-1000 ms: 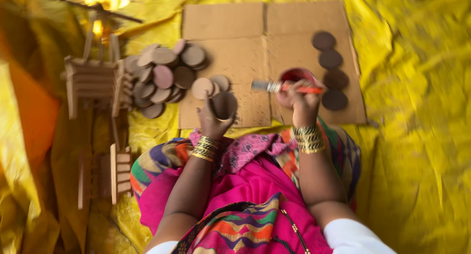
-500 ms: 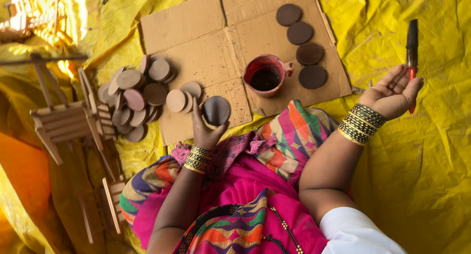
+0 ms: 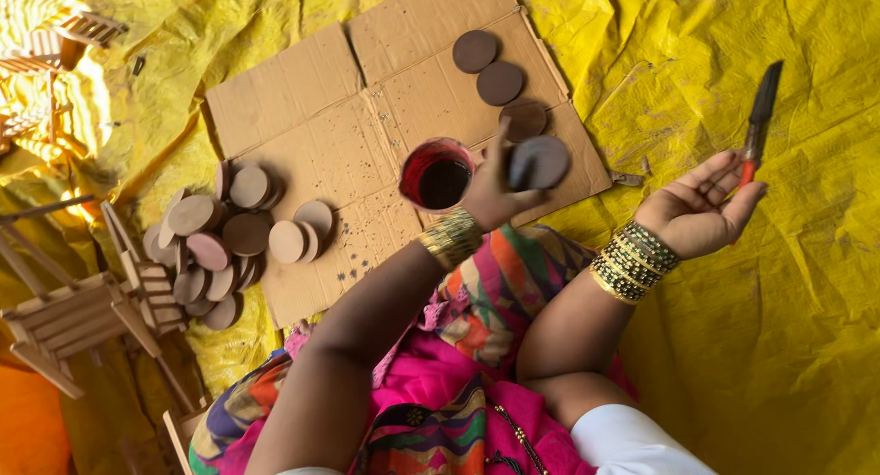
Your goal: The person sits on the ground and stains round wooden discs dark brown, dipping a brush into a cup of stain and brushing each disc by hand. They pick unpainted discs one at a time from a pile, coat the faces and edges, and place the finished discs on cardboard to dry.
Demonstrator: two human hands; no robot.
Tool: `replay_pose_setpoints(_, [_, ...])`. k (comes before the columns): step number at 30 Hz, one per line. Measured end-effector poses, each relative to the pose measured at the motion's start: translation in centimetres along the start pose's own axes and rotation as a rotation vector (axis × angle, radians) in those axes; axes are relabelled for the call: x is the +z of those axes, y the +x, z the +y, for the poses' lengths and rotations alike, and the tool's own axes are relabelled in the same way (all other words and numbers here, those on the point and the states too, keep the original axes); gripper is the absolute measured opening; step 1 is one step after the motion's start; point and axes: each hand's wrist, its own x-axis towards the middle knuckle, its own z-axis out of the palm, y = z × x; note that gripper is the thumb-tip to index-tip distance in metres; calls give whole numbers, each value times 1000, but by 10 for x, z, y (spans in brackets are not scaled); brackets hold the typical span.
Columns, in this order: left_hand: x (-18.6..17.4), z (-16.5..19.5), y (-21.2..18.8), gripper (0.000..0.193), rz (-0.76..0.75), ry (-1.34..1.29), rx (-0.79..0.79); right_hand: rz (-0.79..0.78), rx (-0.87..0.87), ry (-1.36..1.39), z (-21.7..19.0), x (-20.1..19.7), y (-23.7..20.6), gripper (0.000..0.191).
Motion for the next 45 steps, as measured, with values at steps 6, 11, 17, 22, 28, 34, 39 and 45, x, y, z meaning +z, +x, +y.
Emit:
replay_pose_setpoints(6, [68, -52, 36, 140, -262, 133, -306, 65, 57, 11, 7, -9, -4, 29])
replay_pose_setpoints(11, [92, -96, 49, 138, -321, 9, -411, 82, 85, -10, 12, -12, -5, 28])
replay_pose_setpoints(17, [88, -110, 48, 133, -361, -77, -425, 99, 129, -17, 19, -12, -9, 27])
replay_pose_setpoints(22, [86, -106, 48, 129, -388, -17, -348, 114, 134, -42, 23, -13, -11, 27])
replay_pose_setpoints(28, [87, -102, 50, 129, -339, -26, -361, 104, 149, -61, 22, -15, -12, 28])
replay_pose_setpoints(34, [84, -104, 64, 132, -280, -37, -399, 104, 167, -67, 23, -14, -12, 28])
replay_pose_setpoints(39, [88, -109, 71, 130, -211, 3, -313, 119, 174, -62, 25, -13, -13, 29])
replay_pose_setpoints(45, [76, -114, 87, 129, -104, 133, -218, 112, 184, -64, 26, -12, -14, 29])
